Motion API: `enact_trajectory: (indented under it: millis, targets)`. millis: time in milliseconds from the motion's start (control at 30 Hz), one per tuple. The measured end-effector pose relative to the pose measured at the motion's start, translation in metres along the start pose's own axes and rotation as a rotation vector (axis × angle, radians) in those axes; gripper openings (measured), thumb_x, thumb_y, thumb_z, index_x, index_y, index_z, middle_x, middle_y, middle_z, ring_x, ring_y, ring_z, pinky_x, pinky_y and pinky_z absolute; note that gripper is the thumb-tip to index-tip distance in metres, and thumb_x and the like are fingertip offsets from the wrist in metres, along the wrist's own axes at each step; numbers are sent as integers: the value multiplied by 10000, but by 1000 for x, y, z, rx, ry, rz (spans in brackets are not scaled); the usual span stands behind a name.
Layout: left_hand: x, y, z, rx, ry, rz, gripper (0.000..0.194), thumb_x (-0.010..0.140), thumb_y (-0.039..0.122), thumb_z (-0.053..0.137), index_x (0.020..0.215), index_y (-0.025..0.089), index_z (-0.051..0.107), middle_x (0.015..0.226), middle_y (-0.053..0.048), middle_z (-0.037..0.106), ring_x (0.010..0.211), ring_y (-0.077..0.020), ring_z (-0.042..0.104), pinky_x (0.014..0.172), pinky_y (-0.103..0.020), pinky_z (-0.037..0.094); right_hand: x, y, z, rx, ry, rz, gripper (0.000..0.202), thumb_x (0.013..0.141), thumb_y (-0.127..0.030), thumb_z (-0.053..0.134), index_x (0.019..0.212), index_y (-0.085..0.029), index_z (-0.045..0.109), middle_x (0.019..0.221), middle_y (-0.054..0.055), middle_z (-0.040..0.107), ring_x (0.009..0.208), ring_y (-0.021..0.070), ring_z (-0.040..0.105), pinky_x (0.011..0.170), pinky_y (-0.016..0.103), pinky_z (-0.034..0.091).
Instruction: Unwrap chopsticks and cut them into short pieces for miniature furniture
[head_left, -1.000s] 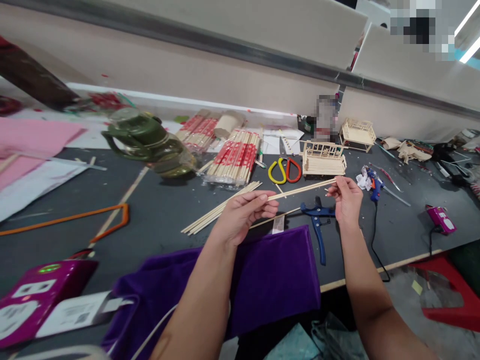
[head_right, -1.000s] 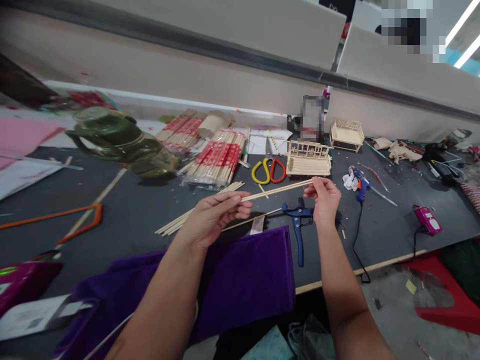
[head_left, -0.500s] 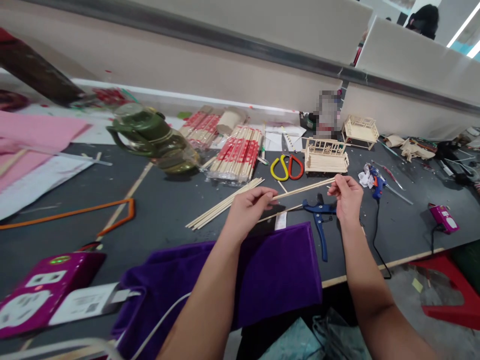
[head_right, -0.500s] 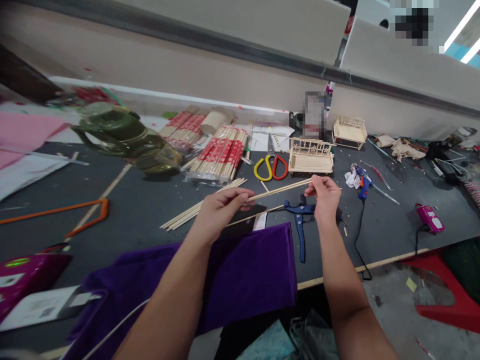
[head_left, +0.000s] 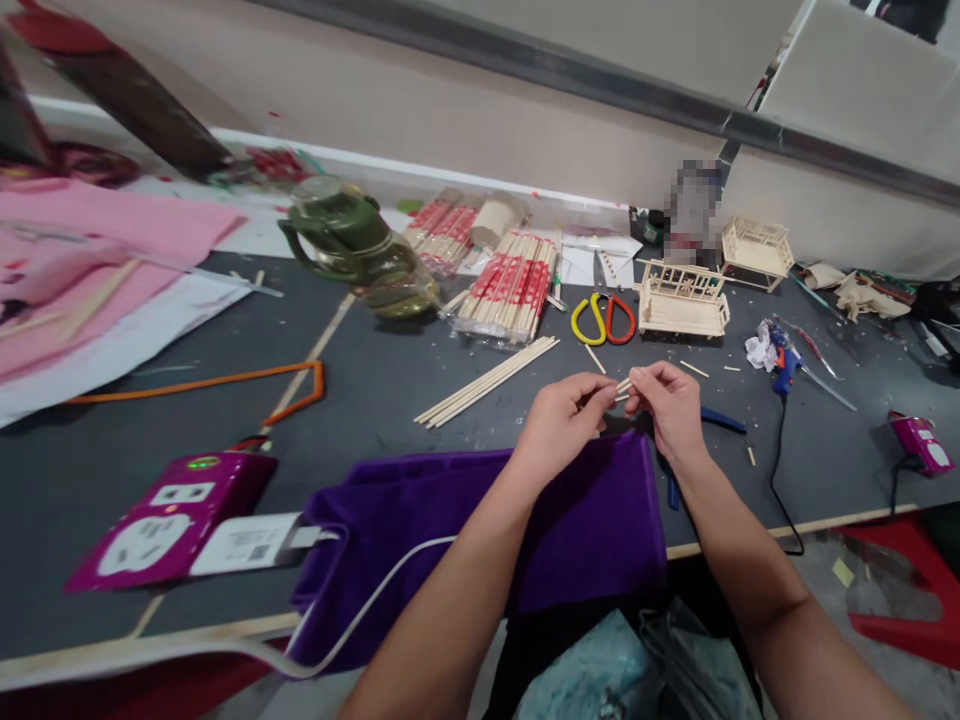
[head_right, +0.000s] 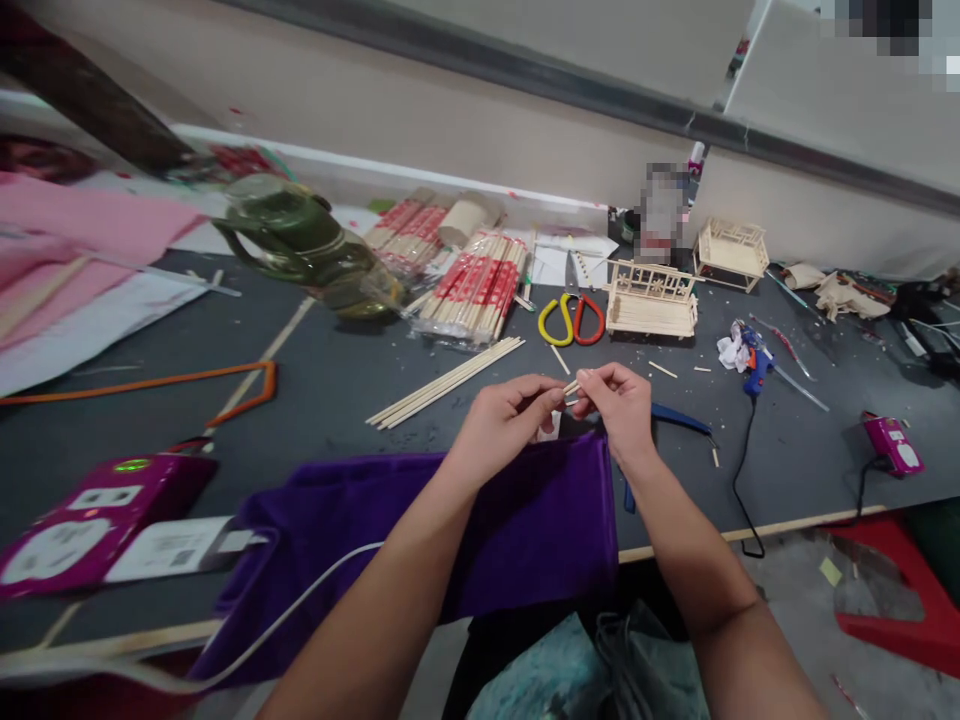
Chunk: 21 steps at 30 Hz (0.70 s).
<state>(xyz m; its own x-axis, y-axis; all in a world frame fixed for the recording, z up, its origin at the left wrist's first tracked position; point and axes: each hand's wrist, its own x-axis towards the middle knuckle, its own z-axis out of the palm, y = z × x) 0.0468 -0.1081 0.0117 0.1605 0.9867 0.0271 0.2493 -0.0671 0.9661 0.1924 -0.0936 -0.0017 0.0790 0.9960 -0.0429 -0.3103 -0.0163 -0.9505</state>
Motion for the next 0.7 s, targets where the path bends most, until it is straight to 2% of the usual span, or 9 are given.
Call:
enact_trajectory:
  millis: [100, 167, 300, 467, 700]
  targets:
    - [0, -1, -5, -234, -132, -154, 270, 812, 425, 669, 855, 160, 700, 558, 16, 590, 428, -103, 499, 408, -202, 378, 0, -1, -1, -6, -33, 30, 296, 687, -400, 821, 631, -186, 624, 536, -52, 637, 407, 75, 549, 416, 187, 497]
    - [1, -1, -5, -337, -163, -207, 289, 777, 443, 710, 800, 156, 680, 524, 24, 571, 407, -90, 479, 384, -192, 370, 1, -2, -3, -13, -55, 49, 302, 684, -406, 823, 632, -187, 621, 551, -46, 651, 409, 73, 549, 414, 185, 497]
    - [2, 0, -1, -469, -176, -263, 280, 740, 412, 760, 757, 148, 669, 557, 14, 599, 422, -78, 495, 370, -180, 386, 1, -3, -5, -38, -80, 41, 283, 697, -402, 817, 652, -190, 634, 568, -41, 667, 414, 71, 556, 424, 183, 502]
    - [4, -2, 6, -591, -172, -305, 317, 686, 397, 826, 759, 130, 672, 611, -10, 637, 489, -106, 591, 409, -193, 476, 5, -4, -11, -69, -64, -3, 275, 711, -394, 812, 659, -192, 633, 539, -52, 646, 407, 71, 545, 421, 182, 492]
    - [7, -9, 8, -703, -249, -391, 318, 637, 364, 882, 764, 125, 716, 668, -31, 681, 518, -108, 632, 449, -190, 519, 9, -7, -19, -120, -127, 51, 296, 713, -418, 813, 665, -189, 631, 530, -48, 643, 405, 74, 543, 422, 181, 479]
